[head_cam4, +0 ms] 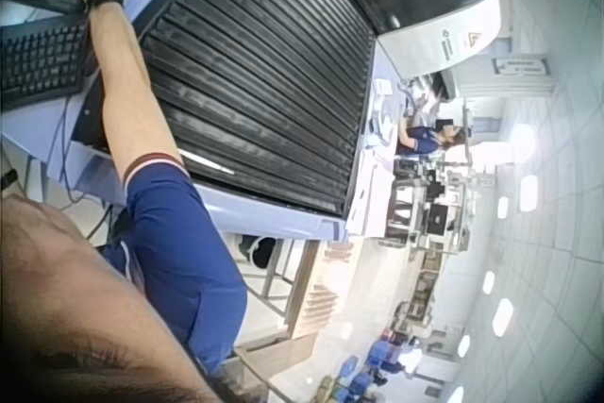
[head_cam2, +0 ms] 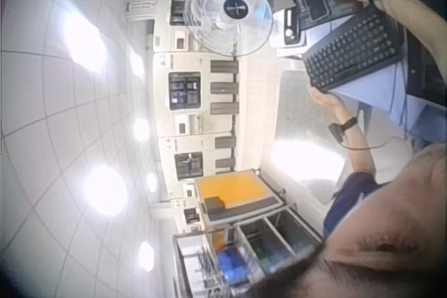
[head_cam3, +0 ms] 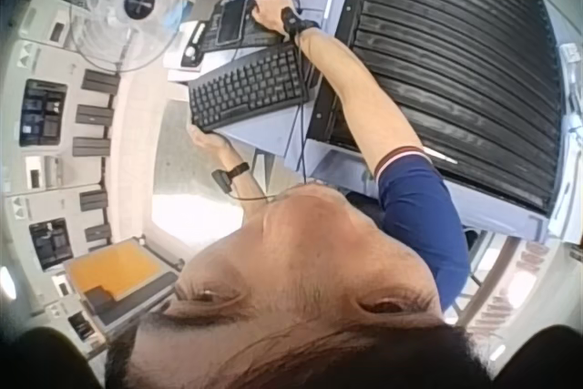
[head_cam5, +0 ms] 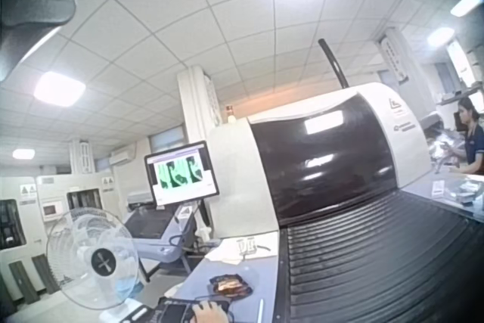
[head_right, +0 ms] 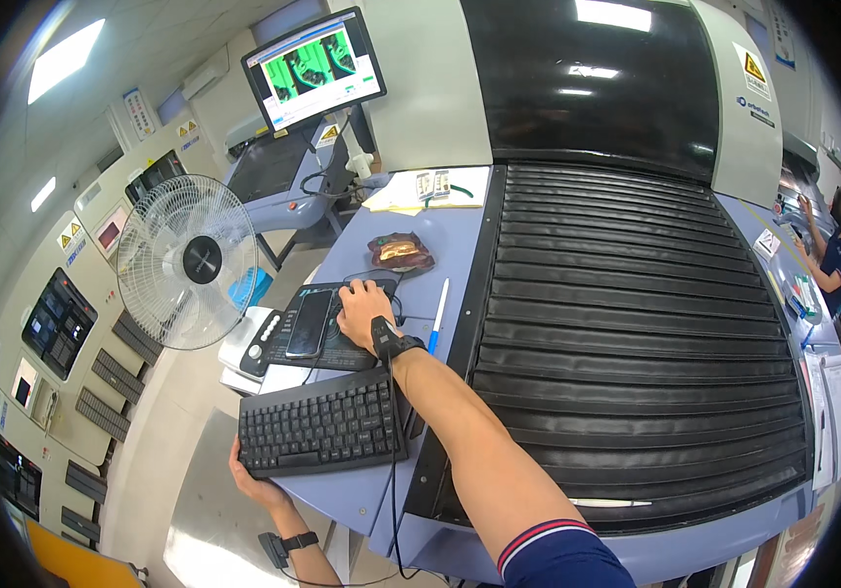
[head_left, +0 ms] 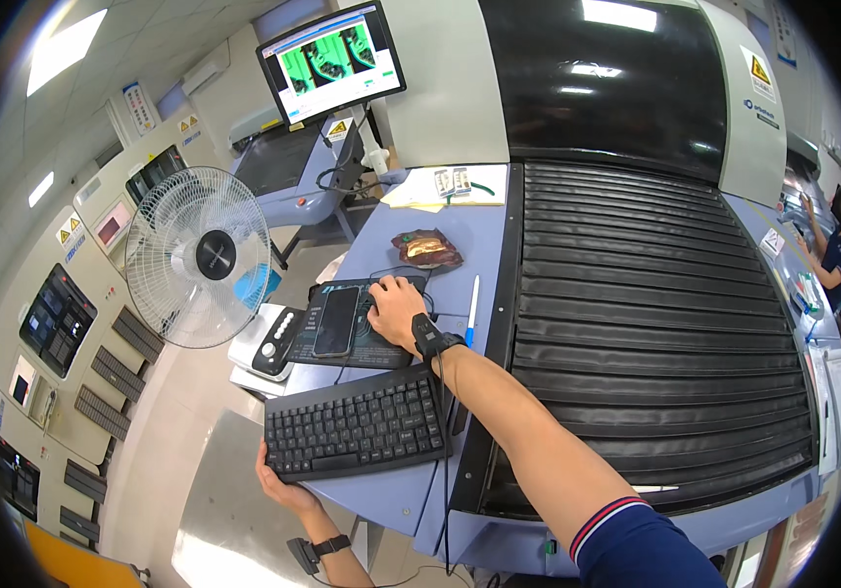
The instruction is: Inspecting and handling printed circuit board panels using an automated inspection machine and manual review.
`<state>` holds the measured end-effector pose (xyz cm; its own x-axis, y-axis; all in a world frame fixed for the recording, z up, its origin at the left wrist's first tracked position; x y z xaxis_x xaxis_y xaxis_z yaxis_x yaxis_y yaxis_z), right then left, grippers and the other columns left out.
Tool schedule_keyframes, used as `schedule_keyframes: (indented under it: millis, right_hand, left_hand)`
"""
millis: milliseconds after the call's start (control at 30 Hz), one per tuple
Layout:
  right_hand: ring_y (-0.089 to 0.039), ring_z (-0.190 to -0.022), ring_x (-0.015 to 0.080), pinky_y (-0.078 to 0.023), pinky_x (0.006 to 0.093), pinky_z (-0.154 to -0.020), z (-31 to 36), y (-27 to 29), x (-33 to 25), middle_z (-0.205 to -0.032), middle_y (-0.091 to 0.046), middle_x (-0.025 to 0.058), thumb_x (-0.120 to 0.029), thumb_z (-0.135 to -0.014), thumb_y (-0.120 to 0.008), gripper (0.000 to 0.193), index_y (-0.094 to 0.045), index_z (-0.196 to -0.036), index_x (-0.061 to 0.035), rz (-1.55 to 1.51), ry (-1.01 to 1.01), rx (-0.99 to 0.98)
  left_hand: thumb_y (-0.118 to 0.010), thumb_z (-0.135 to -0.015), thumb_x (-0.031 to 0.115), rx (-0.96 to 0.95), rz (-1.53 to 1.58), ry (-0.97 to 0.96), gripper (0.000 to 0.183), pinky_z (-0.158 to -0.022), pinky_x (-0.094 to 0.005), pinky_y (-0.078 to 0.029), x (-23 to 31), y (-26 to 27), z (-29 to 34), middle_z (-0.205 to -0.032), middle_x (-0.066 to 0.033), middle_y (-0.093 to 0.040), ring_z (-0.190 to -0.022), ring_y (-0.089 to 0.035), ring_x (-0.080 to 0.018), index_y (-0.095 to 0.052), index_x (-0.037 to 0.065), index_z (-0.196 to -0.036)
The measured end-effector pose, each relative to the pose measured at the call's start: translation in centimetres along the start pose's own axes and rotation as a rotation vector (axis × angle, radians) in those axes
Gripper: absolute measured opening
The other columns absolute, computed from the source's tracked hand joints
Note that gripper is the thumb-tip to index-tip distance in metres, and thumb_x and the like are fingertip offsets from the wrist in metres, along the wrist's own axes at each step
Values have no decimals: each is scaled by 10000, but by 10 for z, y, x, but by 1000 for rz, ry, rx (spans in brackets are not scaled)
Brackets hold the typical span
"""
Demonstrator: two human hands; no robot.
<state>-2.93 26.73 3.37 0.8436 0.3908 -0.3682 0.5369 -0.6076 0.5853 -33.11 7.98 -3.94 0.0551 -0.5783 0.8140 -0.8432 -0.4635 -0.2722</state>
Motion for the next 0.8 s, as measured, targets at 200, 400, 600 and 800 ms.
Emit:
schedule_keyframes:
  millis: [200,400,600,800]
  right_hand:
    - [-585,-1050,347,-504,463,-907,1,-1,1,-1080,-614,160,-141,-800,-657,245,-662,-1018,-29,-6,11,15]
    - [-582,-1058,346,-502,456,-912,0,-1,-2,-1085,-614,161,-148,-803,-662,255,-661,-1029,-29,-2,5,-24]
    - [-579,-1061,359,-500,466,-913,0,-2,1,-1086,-611,169,-156,-807,-660,255,-660,-1025,-23,15,-8,-24]
    - [-579,-1061,362,-498,474,-909,0,-2,0,-1086,-609,171,-148,-807,-656,245,-661,-1018,-23,17,0,-22]
  left_hand:
    - [-368,-993,262,25,5,30,468,-1091,-442,-426,0,3,-1,-1374,-228,-563,-1243,-558,-322,-565,-77,-1247]
    - [-356,-969,208,31,15,51,437,-1100,-448,-421,3,3,-2,-1374,-226,-567,-1243,-560,-323,-589,-69,-1213]
    - [-352,-994,264,49,22,38,464,-1095,-446,-427,0,0,1,-1357,-227,-576,-1238,-564,-326,-575,-67,-1233]
    - [-353,-1005,316,45,-7,9,504,-1074,-441,-446,-4,2,0,-1348,-234,-578,-1226,-572,-330,-561,-75,-1246]
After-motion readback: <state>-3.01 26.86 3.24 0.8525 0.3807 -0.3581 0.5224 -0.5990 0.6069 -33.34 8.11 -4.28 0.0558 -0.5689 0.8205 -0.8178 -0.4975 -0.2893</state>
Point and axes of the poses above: each hand's wrist, its own z-axis away from the middle knuckle, its own y-axis out of the back of the hand, x = y × z, the point moved 3 cm from there along -z, towards the middle knuckle
